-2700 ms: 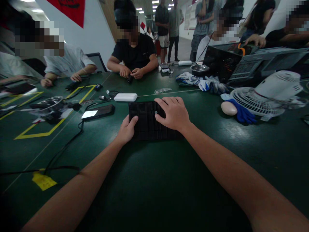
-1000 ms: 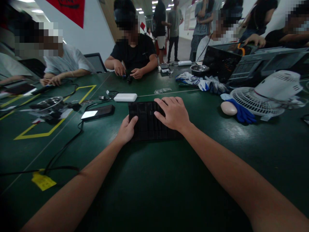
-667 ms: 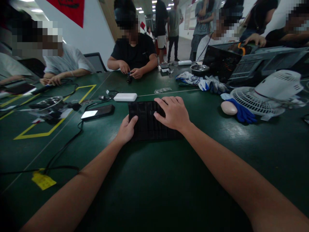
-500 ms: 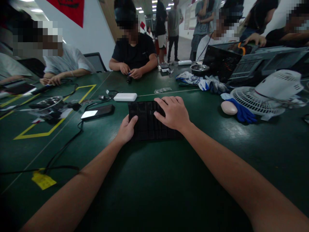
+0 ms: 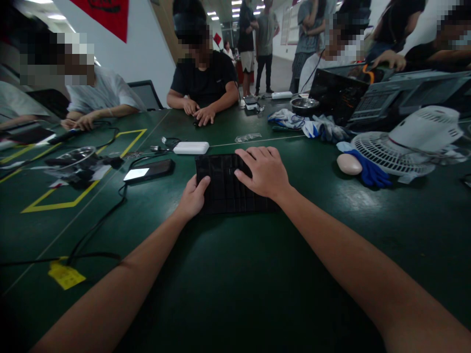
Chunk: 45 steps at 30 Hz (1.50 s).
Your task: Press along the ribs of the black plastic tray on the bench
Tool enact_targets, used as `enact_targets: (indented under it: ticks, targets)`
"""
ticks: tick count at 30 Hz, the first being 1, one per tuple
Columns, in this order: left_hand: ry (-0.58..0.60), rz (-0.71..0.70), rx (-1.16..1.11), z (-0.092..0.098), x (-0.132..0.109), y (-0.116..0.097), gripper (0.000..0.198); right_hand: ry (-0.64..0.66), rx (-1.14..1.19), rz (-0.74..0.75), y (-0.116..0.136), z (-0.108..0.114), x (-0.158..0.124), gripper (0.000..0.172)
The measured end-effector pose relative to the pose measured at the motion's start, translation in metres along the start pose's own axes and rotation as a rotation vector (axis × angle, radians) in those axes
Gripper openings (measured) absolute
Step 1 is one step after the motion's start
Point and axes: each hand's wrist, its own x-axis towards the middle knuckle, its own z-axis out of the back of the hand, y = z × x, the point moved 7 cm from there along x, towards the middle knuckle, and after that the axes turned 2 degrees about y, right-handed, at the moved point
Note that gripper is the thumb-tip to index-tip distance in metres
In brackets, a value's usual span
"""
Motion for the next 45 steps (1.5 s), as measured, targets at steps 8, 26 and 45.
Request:
enact_targets:
  ticks: [8,26,45]
  targets:
    - [0.002,0.006,-0.006,-0.0005,0.0006,0.0014,0.039,0.008,-0.019,-0.001,-0.0005,-0.0004,0.0006,0.055]
    - [-0.015,0.012,0.008,0.0013,-0.0003,-0.0006,0.037,-0.005,0.004,0.004,0.0005,0.0007,0.0001,0.054]
    - [0.004,-0.011,-0.017,-0.0005,0.0010,0.0025,0.040,-0.012,-0.019,0.011,0.0006,-0.0002,-0.0003,0.057]
